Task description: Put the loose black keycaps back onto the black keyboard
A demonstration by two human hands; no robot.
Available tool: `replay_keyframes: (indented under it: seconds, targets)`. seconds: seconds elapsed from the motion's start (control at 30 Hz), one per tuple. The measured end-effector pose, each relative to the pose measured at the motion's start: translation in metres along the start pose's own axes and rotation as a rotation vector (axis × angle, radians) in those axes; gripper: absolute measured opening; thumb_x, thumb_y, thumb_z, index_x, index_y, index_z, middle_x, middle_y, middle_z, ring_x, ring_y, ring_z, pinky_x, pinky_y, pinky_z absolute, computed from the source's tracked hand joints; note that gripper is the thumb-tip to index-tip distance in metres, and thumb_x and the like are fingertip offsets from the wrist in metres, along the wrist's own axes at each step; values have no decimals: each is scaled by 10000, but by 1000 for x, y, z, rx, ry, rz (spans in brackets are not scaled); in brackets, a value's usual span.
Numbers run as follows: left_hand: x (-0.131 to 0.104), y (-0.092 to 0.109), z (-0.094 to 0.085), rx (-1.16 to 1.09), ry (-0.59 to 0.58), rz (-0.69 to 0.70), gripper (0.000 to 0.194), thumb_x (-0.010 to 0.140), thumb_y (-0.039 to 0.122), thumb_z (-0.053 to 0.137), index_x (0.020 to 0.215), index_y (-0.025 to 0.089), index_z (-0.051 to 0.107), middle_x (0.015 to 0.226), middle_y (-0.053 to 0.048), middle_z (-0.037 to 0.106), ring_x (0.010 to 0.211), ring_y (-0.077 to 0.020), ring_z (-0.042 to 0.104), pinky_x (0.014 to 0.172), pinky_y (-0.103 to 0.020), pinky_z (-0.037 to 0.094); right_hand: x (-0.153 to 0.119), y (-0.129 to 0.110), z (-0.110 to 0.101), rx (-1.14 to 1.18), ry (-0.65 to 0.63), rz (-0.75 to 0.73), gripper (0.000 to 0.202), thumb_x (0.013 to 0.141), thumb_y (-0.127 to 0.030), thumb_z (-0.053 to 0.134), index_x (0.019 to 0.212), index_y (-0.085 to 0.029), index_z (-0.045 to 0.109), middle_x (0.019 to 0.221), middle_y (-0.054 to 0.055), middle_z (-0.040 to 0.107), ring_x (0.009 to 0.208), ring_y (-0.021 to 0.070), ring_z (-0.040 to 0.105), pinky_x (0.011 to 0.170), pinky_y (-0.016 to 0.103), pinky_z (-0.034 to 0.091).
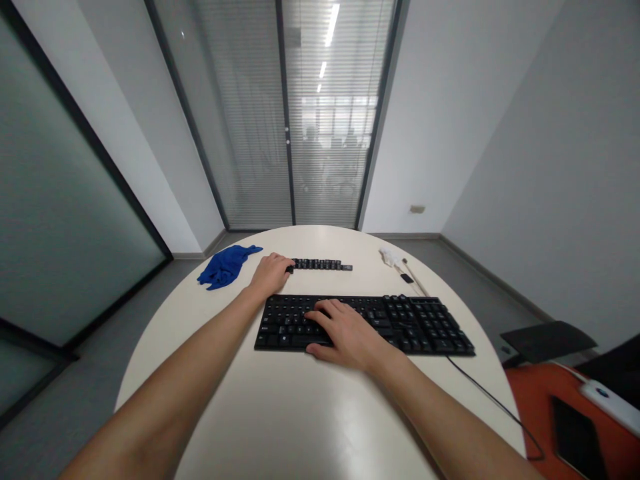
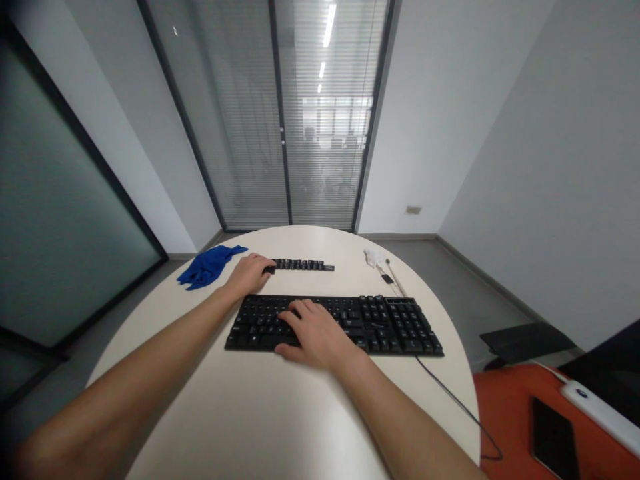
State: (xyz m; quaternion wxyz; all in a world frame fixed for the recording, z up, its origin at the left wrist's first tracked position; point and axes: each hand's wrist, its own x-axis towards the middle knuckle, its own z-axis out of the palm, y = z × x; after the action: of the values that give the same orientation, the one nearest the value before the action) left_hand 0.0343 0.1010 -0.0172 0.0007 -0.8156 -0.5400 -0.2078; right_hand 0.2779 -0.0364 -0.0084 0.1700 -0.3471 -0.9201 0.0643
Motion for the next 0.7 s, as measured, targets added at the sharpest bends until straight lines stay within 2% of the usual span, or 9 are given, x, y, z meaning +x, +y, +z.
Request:
replay_keyframes:
  seconds: [0.23,0.4,0.63,0.7]
  targets:
    - [3,1,7,24,-36,21,265,822,146,650,1038,257,757,1128,-95,736,1186,-327,562,1045,-439,389,0,0,0,-3,-3,3,579,895,-522,653,1361,-192,560,1305,138,571,1194,304,522,1022,464,444]
    - [1,6,5,26,-55,45,215,832,175,658,995,250,776,1086,-94,745,1154,-330,574,1024,-441,404,0,0,0,-10,5,2,577,893,-518,660,1353,-182,569,1301,137,574,1187,303,524,1026,465,444]
    - [-26,27,-11,-40,-32,78,246,914,229,597,1107,239,750,1156,-69,722,1129,-292,581,1014,-412,426,0,0,-1,9,6,-2,564,892,-507,665,1349,-192,570,1301,135,575,1179,299,529,1012,469,456]
    - [-37,34,-14,-118,-8,82,231,923,221,595,1101,235,741,1152,-60,719,1132,-282,574,1024,-416,420,0,0,-1,9,8,-1,560,891,-499,667,1348,-191,569,1302,133,574,1184,298,527,1017,468,453]
